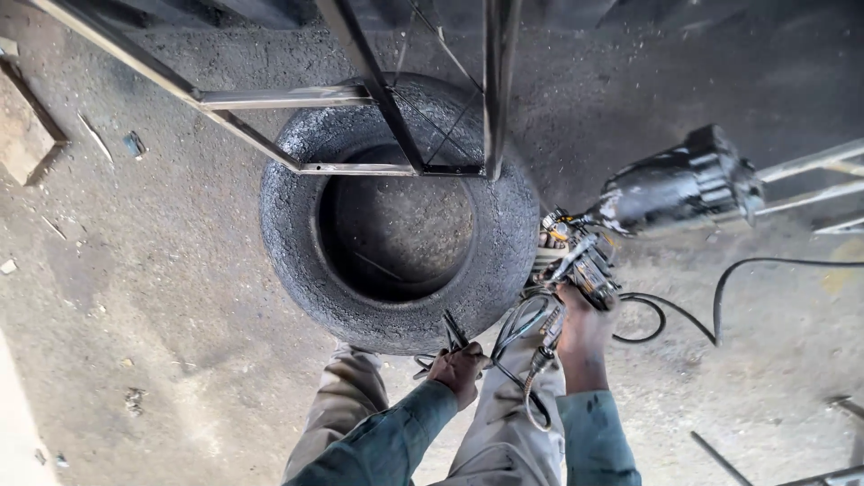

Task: Spray painting a metal gate frame using a pneumatic spray gun in a workshop environment.

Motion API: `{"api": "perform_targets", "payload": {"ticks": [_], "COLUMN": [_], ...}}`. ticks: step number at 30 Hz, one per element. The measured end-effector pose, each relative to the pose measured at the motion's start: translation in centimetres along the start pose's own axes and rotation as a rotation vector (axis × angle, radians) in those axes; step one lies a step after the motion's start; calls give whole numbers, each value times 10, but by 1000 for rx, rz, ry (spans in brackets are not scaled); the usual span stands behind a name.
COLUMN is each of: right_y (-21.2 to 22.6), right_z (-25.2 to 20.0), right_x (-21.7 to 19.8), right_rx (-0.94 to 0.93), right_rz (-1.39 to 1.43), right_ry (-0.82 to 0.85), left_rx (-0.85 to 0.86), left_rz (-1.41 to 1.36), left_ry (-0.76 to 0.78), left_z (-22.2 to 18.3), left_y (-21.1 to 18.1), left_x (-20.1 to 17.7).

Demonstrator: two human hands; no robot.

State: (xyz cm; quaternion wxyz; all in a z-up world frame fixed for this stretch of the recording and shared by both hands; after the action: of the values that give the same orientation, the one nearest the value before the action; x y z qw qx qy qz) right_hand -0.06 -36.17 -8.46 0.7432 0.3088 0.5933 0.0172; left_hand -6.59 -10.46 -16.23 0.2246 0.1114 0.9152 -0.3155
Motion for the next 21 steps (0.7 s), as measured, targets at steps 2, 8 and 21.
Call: {"api": "perform_targets", "payload": {"ticks": [2,8,21], "right_y": [-16,-39,0], "right_z": [-7,-24,44], "right_x": [25,91,-12], "right_rx": [166,94,-7], "right_rz": [238,-178,-129], "right_ry": [25,109,83], "left_rx": [-26,42,160], "left_rz": [-14,11,-81], "left_ry": [32,-38,-206], "left_z": [3,14,11], "left_y": [3,8,-7], "left_x": [4,11,-37]}}
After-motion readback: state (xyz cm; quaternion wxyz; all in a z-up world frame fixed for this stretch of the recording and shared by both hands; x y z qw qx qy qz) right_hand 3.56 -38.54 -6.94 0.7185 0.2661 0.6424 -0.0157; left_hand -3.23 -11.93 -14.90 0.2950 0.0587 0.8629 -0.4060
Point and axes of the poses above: each hand's wrist, its own z-axis towards the middle knuckle, its own x-axis out of the palm, y = z × x, the point moved 8 cm from there along z, towards the middle knuckle, and after that the axes turned 1 degree about -x, right-handed, at the moved point
